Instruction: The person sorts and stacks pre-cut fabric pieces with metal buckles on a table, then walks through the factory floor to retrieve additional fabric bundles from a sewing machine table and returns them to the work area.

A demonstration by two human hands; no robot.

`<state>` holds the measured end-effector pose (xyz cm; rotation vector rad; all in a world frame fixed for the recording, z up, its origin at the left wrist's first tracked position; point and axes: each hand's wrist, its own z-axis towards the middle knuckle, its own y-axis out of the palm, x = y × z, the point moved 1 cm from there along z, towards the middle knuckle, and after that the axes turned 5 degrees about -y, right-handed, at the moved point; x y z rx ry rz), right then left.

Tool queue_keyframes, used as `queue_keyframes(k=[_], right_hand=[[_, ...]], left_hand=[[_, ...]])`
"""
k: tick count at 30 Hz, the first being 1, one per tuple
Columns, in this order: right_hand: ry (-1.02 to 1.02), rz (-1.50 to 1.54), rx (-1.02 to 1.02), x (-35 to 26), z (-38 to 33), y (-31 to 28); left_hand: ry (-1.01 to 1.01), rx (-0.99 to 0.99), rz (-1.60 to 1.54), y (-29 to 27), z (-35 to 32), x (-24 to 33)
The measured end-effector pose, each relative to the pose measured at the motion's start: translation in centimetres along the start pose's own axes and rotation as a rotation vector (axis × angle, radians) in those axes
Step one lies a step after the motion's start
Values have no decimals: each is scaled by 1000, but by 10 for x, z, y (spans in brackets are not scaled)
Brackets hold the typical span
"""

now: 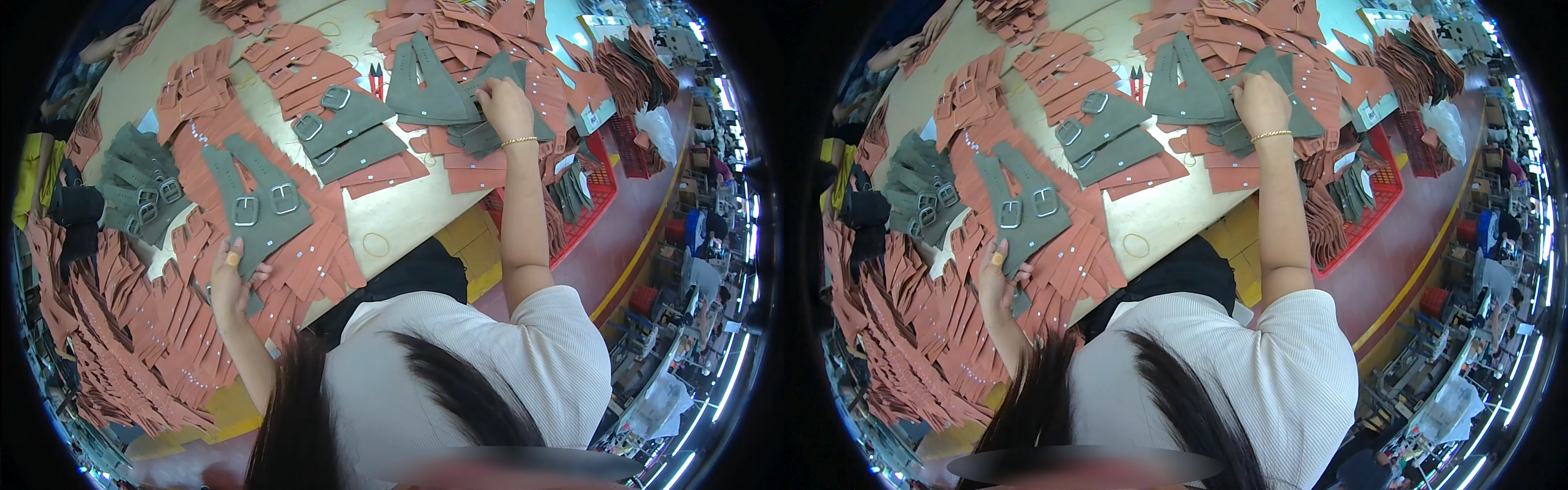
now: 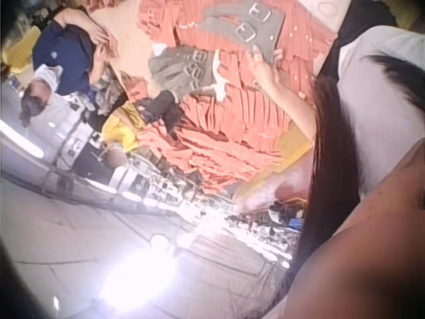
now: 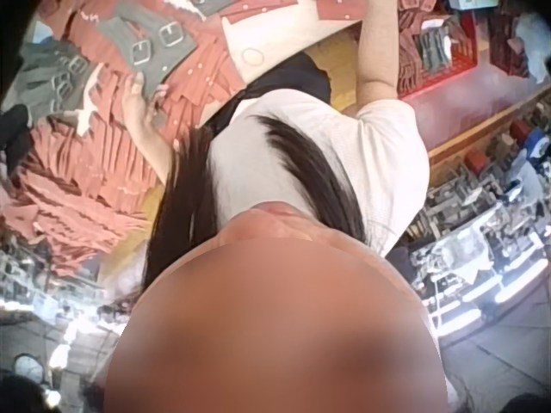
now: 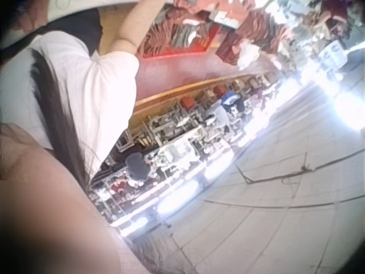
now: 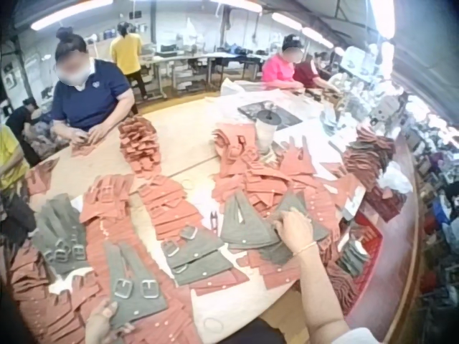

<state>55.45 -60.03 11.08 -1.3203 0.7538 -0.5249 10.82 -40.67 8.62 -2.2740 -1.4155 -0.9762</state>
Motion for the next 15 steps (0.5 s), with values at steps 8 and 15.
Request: queue_keyframes(k=[8, 15], right_hand=[[-141, -100, 86, -13, 7, 15], [-125, -206, 261, -21, 25, -46]], left_hand=[[41, -48, 23, 3, -5, 3], [60, -53, -11, 5, -6, 1]])
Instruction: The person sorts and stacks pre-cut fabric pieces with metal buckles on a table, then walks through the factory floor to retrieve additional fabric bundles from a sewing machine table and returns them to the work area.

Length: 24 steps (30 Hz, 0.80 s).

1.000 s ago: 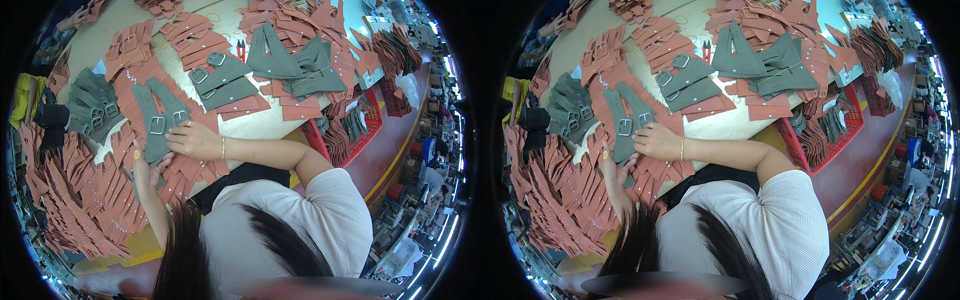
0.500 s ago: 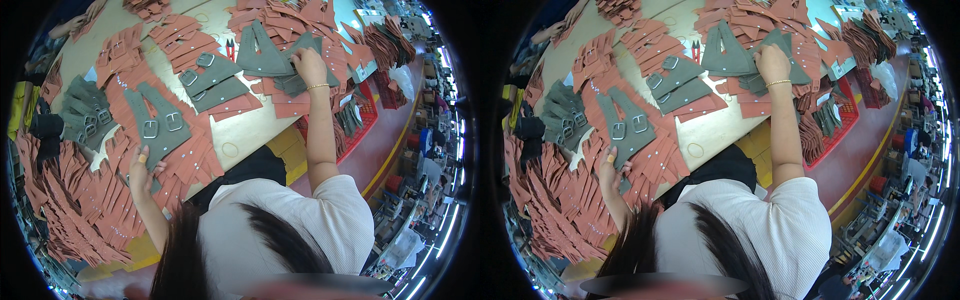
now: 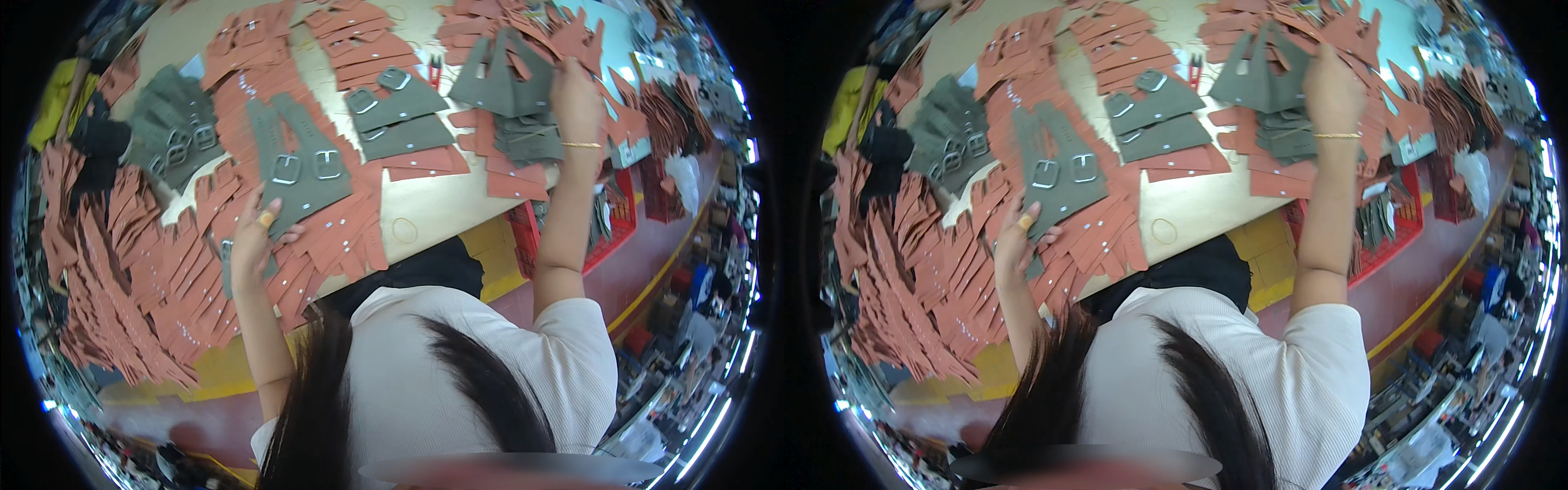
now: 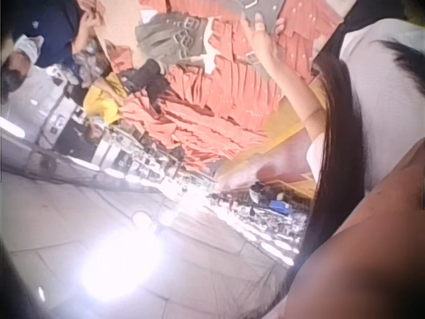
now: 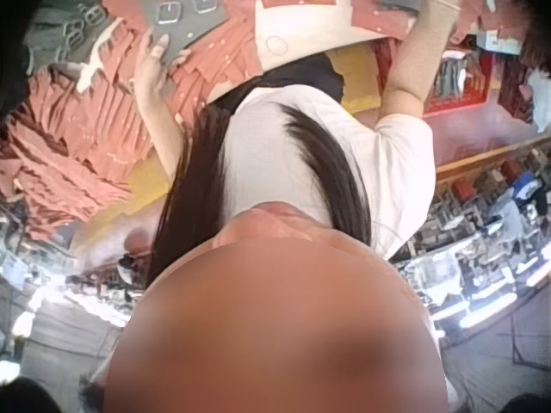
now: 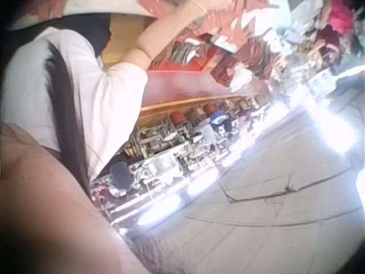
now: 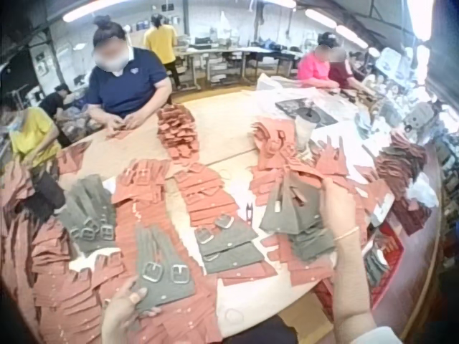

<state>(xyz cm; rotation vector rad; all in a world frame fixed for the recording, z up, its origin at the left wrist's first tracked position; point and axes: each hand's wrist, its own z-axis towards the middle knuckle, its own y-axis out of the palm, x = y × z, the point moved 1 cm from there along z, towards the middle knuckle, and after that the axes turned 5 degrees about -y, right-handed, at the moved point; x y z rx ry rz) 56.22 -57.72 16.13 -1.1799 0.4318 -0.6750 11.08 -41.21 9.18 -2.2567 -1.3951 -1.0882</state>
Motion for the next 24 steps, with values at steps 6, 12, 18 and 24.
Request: queue_keyframes(k=[6, 12, 18, 24], right_hand=[[-83, 274, 263, -20, 5, -72], [-7, 1549, -104, -119, -39, -30], [251, 2011, -924, -239, -129, 34], [298, 1927, -1120, -244, -157, 50]], left_hand=[[74, -192, -211, 0, -8, 23], [599, -244, -442, 14, -49, 55], [285, 380, -767, 25, -56, 23], [-12, 281, 205, -6, -12, -32]])
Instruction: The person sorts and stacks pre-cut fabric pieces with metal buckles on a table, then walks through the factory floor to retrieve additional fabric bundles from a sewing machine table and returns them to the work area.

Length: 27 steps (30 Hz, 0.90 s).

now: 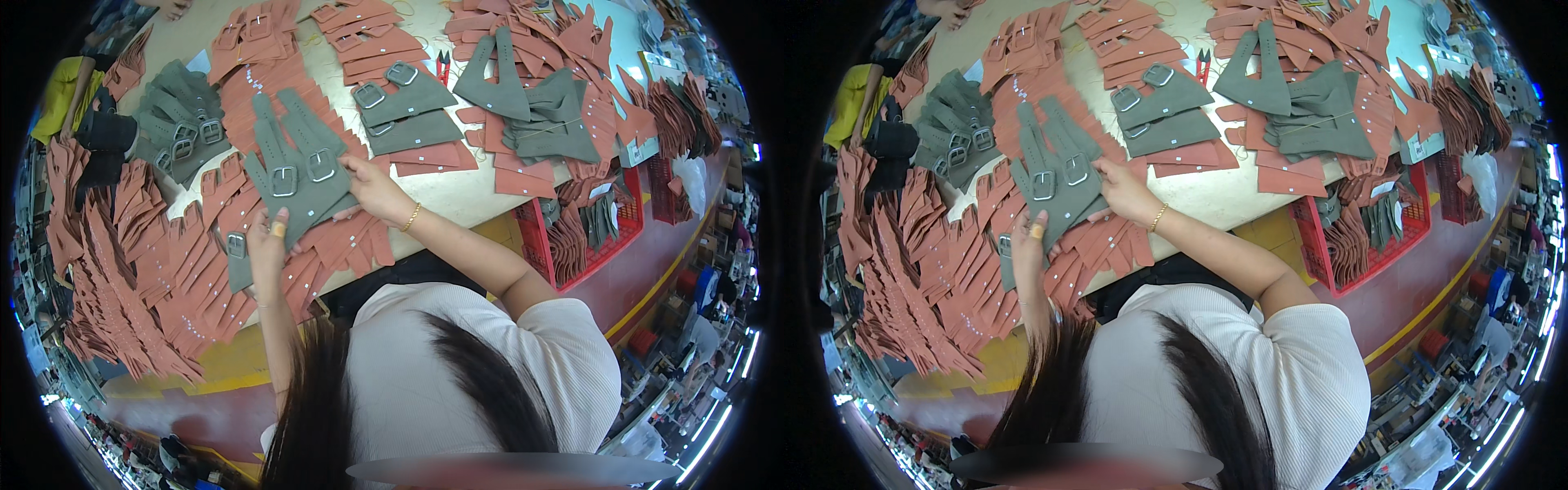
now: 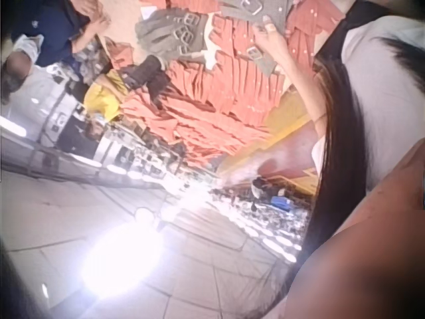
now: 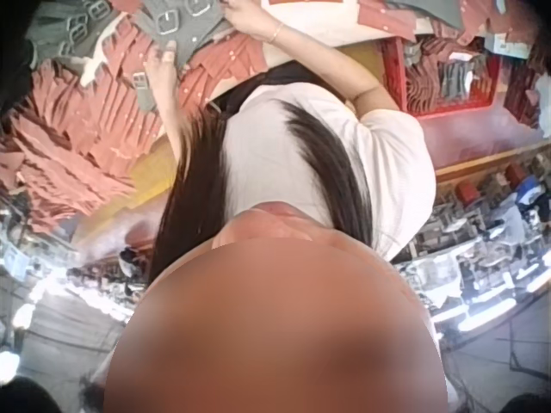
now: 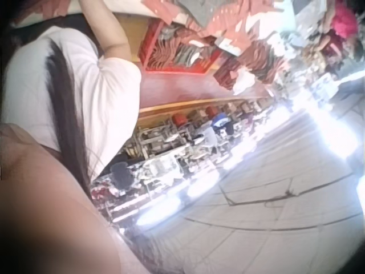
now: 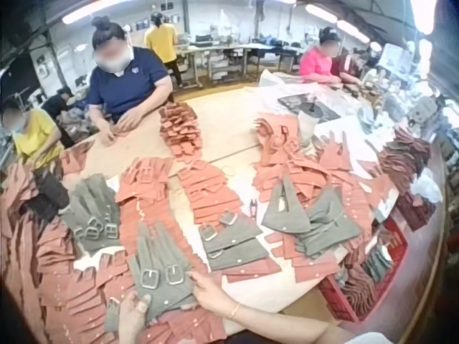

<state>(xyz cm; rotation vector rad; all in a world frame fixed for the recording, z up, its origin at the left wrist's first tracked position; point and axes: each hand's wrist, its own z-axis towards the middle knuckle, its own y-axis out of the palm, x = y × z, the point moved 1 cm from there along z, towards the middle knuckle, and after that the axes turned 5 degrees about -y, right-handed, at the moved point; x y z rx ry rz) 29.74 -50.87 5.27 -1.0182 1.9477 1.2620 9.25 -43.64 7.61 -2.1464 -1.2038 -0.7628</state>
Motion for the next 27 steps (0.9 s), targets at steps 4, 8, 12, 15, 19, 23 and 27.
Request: queue_keyframes(k=[4, 8, 12, 15, 19, 23, 27], right_hand=[[28, -2, 11, -5, -3, -3], [84, 57, -36, -15, -4, -4], [105, 100, -71, -26, -10, -5], [84, 156, -99, -32, -18, -5], [40, 51, -92, -34, -24, -11], [-441, -1048, 269, -44, -34, -65], [-578, -1479, 791, -45, -41, -129]], left_hand=[[389, 159, 248, -2, 12, -27], [205, 71, -15, -5, 1, -24], [22, -125, -373, 0, -15, -4], [42, -82, -420, 6, -25, 5], [128, 41, -339, 1, -28, 12], [178, 83, -324, -3, -26, 13], [177, 79, -364, -1, -28, 7]])
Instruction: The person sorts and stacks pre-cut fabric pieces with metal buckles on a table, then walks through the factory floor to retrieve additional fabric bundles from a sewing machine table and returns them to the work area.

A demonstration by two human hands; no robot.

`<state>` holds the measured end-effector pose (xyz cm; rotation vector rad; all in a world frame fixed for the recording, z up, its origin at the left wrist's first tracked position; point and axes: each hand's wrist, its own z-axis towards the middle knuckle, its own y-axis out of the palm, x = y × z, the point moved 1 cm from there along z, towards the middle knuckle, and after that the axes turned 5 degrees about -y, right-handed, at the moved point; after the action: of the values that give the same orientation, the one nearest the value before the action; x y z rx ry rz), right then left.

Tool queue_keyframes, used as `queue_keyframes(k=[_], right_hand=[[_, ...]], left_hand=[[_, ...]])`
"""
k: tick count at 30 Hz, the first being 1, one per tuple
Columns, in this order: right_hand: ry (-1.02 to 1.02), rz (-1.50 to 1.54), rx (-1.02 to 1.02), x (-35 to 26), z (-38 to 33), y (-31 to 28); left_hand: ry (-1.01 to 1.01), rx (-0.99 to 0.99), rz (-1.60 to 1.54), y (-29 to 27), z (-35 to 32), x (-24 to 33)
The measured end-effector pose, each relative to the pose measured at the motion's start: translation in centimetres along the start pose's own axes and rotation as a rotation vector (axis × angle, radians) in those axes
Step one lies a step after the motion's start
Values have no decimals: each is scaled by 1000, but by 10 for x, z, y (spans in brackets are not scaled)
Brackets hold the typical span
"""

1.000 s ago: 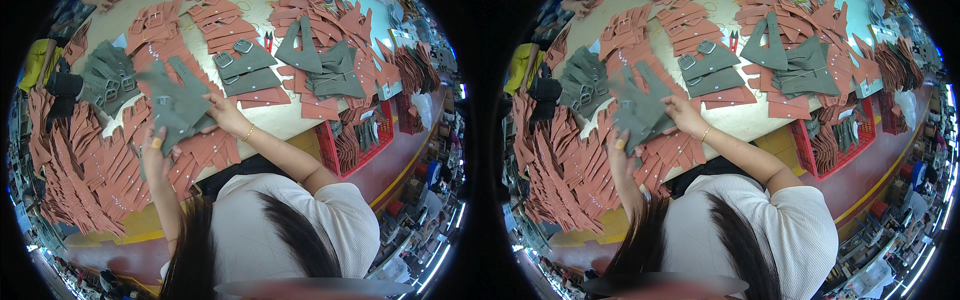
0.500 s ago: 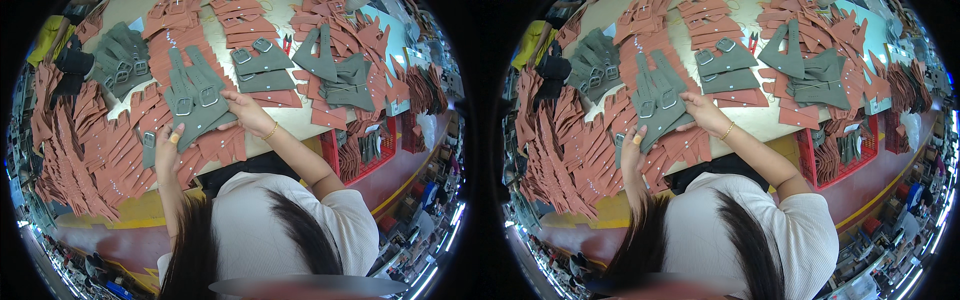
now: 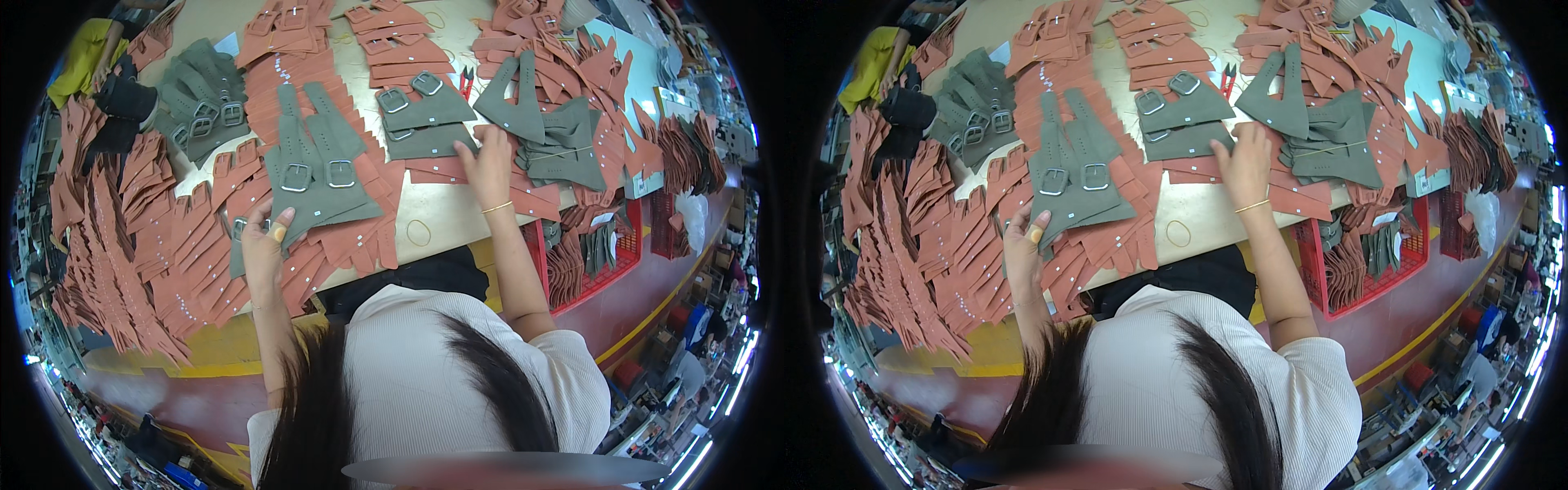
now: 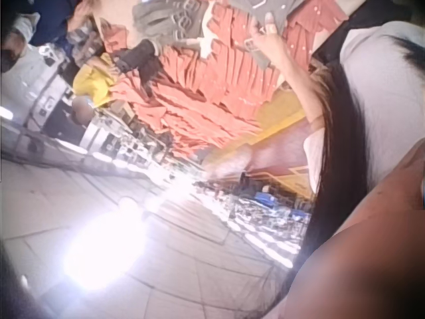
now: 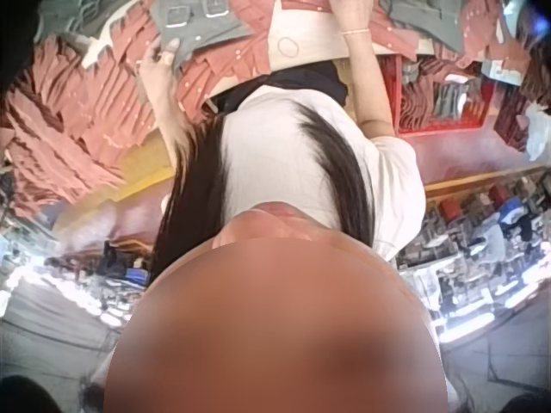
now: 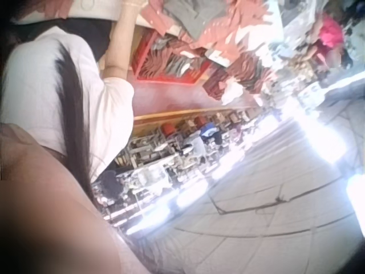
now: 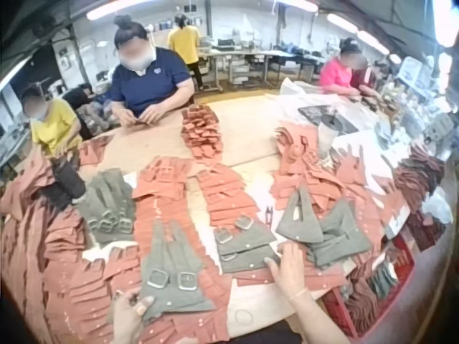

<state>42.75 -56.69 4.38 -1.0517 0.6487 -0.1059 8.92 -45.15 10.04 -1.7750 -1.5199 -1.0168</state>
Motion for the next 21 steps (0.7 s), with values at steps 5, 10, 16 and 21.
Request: queue_keyframes(k=[5, 10, 16, 21], right_hand=[[347, 554, -167, 24, 14, 8], [345, 533, -187, 2, 27, -37], [231, 436, -359, -28, 39, -59], [255, 901, -336, -71, 45, -108]], left_hand=[[-22, -114, -16, -4, 5, -1], [-110, -75, -92, -6, 9, -5], [-287, -226, -103, -10, 18, -5], [-335, -304, -111, -9, 15, -7]])
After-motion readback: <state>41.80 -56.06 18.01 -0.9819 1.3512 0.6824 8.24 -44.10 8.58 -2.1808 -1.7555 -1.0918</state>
